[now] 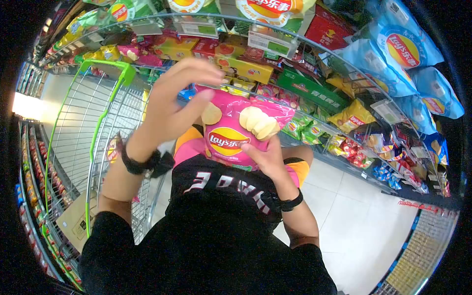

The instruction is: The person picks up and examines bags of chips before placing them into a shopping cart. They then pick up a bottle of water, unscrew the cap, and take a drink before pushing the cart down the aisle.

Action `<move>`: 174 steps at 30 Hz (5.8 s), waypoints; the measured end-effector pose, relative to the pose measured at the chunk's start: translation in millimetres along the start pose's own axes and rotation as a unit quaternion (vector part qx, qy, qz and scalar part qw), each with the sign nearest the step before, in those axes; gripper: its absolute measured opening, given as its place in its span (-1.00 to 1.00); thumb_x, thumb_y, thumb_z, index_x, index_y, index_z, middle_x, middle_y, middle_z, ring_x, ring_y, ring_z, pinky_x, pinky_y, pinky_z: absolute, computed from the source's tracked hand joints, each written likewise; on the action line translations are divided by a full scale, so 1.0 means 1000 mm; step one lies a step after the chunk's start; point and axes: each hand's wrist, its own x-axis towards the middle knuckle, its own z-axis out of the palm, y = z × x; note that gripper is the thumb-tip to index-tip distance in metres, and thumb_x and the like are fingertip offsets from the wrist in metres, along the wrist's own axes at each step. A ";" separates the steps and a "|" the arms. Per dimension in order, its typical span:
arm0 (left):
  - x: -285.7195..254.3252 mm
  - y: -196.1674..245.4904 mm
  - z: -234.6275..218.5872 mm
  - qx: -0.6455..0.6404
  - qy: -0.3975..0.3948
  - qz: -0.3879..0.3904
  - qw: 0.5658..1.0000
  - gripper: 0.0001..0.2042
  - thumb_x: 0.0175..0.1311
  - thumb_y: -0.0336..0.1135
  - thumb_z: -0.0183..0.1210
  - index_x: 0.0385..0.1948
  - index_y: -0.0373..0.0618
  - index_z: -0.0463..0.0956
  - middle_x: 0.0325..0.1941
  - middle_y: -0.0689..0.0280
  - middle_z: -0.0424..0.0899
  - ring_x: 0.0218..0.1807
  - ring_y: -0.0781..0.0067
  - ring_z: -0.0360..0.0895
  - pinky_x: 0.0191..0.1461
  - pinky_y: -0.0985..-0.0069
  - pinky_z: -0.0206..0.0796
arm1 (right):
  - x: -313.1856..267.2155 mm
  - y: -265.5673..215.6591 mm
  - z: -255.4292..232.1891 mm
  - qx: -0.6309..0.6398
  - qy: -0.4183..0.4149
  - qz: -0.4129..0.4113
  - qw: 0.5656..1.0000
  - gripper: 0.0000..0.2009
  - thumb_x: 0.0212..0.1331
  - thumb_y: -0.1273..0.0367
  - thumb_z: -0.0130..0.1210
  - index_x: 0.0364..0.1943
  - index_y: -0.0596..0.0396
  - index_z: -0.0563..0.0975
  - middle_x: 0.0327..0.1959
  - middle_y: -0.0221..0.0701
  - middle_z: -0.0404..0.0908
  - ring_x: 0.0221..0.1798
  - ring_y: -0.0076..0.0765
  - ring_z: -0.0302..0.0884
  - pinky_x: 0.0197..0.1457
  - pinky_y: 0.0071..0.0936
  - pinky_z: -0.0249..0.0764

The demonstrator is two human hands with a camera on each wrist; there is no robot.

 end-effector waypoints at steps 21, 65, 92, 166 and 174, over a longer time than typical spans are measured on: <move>-0.160 -0.057 0.046 -0.426 0.098 -0.416 0.797 -0.27 0.12 -0.46 0.27 0.32 -0.20 0.01 0.26 0.20 0.34 0.25 0.41 0.35 0.28 0.42 0.24 | 0.010 0.012 0.049 0.022 -0.124 0.124 0.984 -0.30 0.11 0.36 0.26 0.30 0.26 0.15 0.29 -0.25 0.29 0.32 -0.33 0.24 0.37 -0.35 0.18; -0.149 -0.041 0.058 -0.210 0.011 -0.315 0.925 -0.57 0.11 -0.46 0.26 0.07 -0.16 0.41 -0.02 0.22 0.46 -0.09 0.47 0.49 -0.05 0.58 0.37 | 0.019 0.031 0.049 0.003 0.061 0.088 0.994 -0.43 0.11 0.53 0.20 0.22 0.21 0.25 0.17 -0.27 0.41 0.18 -0.37 0.40 0.25 -0.40 0.34; -0.173 -0.069 0.054 -0.495 0.008 -0.381 0.781 -0.28 0.06 -0.39 0.37 0.26 -0.20 0.13 0.08 0.28 0.50 0.16 0.49 0.41 0.22 0.43 0.29 | 0.015 0.011 0.034 0.035 -0.019 0.074 0.996 -0.52 0.04 0.40 0.32 0.05 0.25 0.41 0.02 -0.33 0.50 0.04 -0.45 0.46 0.14 -0.42 0.39; -0.156 -0.084 0.063 -0.464 0.088 -0.518 0.713 -0.44 0.27 -0.26 0.21 0.22 -0.27 0.17 0.09 0.19 0.49 0.05 0.46 0.51 0.11 0.48 0.39 | 0.013 0.038 0.037 0.225 -0.017 0.331 0.916 -0.50 0.28 0.39 0.08 0.27 0.17 0.21 0.14 -0.28 0.43 0.12 -0.40 0.46 0.17 -0.39 0.44; -0.158 -0.081 0.066 -0.442 0.108 -0.452 0.767 -0.41 0.24 -0.32 0.22 0.26 -0.21 0.14 0.15 0.21 0.44 0.15 0.46 0.43 0.20 0.46 0.30 | 0.015 0.025 0.040 0.170 -0.020 0.250 0.953 -0.46 0.21 0.44 0.11 0.27 0.18 0.19 0.13 -0.28 0.44 0.13 -0.38 0.43 0.19 -0.40 0.39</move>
